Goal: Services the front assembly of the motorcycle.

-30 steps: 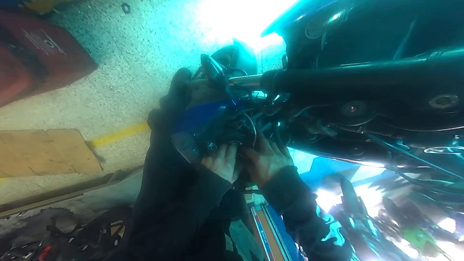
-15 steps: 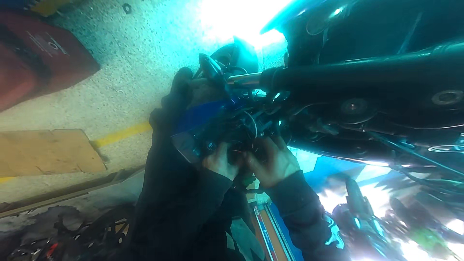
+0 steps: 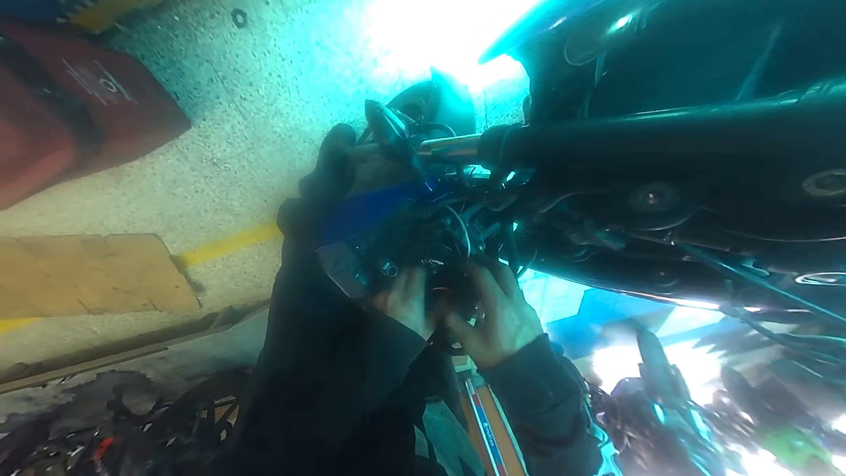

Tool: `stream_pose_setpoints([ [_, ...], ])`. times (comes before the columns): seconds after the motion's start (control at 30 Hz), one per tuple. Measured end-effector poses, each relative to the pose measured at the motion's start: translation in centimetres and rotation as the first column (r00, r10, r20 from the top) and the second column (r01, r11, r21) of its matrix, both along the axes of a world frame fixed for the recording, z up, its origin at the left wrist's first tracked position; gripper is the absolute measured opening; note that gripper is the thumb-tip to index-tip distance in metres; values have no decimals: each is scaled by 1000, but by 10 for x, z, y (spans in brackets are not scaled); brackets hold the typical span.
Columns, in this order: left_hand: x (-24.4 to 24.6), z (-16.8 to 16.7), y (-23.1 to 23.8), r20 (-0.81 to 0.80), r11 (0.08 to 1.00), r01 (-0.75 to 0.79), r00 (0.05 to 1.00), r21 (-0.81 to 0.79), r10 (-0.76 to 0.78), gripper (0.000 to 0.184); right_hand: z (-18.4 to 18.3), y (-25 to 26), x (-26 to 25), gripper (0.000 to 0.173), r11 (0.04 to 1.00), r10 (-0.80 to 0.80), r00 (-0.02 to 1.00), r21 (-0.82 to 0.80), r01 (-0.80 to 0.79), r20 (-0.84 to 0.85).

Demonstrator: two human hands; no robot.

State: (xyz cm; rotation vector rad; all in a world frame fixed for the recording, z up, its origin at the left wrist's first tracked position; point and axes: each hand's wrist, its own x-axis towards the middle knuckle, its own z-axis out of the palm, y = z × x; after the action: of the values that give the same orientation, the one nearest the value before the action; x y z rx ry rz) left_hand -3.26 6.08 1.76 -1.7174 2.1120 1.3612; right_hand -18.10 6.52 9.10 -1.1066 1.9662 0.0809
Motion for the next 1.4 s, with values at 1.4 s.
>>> stream_pose_setpoints([
  [1.4, 21, 4, -18, -142, 983, 1, 990, 183, 26, 28, 0, 7, 34, 11, 980, 197, 947, 13, -201, -254],
])
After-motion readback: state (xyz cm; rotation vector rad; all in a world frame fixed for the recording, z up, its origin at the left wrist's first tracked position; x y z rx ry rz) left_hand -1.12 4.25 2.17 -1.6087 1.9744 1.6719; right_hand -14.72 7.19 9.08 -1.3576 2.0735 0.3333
